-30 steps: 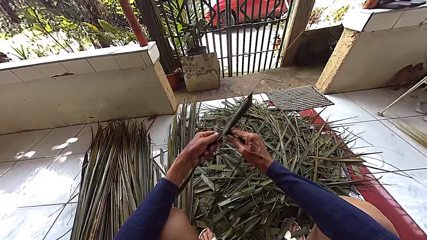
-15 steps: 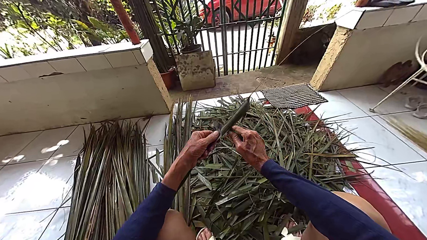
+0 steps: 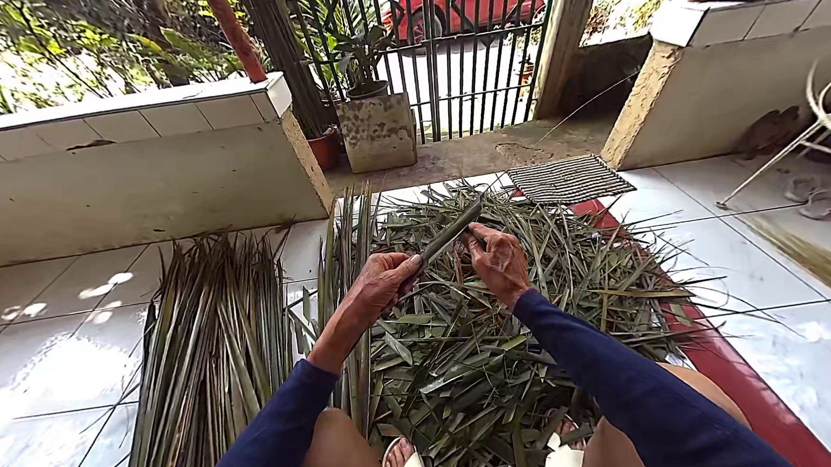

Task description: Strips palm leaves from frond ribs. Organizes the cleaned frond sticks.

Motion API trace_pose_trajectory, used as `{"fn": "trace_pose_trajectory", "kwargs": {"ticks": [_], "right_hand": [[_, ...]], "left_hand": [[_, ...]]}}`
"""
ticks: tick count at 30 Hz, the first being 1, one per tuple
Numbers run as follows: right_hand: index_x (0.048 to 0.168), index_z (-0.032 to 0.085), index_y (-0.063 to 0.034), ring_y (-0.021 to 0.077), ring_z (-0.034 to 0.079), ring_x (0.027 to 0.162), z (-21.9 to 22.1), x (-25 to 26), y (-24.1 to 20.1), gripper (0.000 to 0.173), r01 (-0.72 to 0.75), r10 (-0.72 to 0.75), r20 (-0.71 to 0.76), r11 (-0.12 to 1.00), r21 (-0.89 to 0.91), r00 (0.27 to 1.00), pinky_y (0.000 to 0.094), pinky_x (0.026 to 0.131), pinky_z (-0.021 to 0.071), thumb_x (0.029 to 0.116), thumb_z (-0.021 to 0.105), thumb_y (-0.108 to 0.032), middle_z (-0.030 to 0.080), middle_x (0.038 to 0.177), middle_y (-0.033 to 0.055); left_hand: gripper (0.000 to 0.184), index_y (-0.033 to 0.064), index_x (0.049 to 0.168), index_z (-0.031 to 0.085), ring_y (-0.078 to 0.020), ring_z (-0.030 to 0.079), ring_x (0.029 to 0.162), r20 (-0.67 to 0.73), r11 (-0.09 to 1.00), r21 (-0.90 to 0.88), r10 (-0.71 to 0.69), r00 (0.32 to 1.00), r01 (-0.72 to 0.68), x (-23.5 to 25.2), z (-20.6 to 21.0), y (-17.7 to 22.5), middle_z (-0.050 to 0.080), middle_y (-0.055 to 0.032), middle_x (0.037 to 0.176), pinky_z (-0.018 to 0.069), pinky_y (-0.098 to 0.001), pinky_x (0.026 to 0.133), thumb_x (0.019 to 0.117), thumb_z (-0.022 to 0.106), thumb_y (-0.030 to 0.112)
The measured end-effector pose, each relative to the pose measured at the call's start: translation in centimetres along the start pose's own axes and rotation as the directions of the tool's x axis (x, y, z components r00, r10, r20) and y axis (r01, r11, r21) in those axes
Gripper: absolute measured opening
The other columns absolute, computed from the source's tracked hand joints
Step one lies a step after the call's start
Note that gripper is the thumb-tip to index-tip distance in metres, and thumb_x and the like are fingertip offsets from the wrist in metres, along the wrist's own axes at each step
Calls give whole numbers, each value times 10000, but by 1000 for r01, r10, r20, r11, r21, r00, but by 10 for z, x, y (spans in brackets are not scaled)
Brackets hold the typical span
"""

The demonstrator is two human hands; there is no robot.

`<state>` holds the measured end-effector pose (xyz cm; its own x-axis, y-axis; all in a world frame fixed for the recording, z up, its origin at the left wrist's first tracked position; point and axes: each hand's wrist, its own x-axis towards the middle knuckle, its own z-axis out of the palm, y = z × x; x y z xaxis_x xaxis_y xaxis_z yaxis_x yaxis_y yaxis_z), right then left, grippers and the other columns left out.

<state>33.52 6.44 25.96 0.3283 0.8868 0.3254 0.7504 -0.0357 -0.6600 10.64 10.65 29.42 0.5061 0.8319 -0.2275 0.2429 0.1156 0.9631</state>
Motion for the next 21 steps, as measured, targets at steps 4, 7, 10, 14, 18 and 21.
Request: {"fn": "trace_pose_trajectory", "kwargs": {"ticks": [4,7,10,14,18,21], "right_hand": [[1310,712,-178,323,703,1060,-8,19,19,356,-47,46,-40,999,-8,998,621,876,526,1072,527,-368,746,1158,97],[1362,684,-210,328,696,1089,-10,25,26,368,-81,80,-65,997,-10,995,630,890,520,1076,515,-369,733,1220,82],[1356,682,-193,364,699,1046,-11,23,23,359,-92,92,-72,996,6,993,651,849,519,1079,513,-348,735,1182,120],[1341,698,-241,316,697,1098,-12,33,32,357,-112,112,-115,994,11,987,623,913,512,1076,505,-381,742,1206,65],[1340,695,-186,354,682,1121,-33,46,51,403,-161,167,-195,986,45,966,626,957,492,1087,475,-410,733,1194,134],[1347,679,-147,334,682,1110,-44,50,65,415,-107,128,-216,989,104,968,610,977,488,1091,468,-396,722,1205,144]], "left_hand": [[300,36,1003,710,-42,386,401,16,1000,13,-15,1000,15,-2,-2,0,539,-12,612,286,-171,358,1070,566,291],[309,40,1020,700,-46,391,408,49,1000,2,-23,999,23,-2,-3,-2,517,-4,616,302,-170,362,1080,545,301],[310,46,1024,699,-47,386,410,62,1000,4,-26,998,26,-2,-2,-2,513,0,616,300,-170,369,1081,541,307],[309,45,1032,705,-45,371,409,94,1000,17,-6,996,4,-2,-1,-1,502,2,608,285,-173,372,1082,539,301],[299,41,1030,706,-38,354,403,96,999,17,-28,995,27,-5,-6,-1,492,8,602,266,-167,363,1084,535,281],[326,46,1047,686,-41,352,403,108,997,-44,-61,992,66,-4,-11,-4,476,15,606,281,-171,363,1098,494,304]]}}
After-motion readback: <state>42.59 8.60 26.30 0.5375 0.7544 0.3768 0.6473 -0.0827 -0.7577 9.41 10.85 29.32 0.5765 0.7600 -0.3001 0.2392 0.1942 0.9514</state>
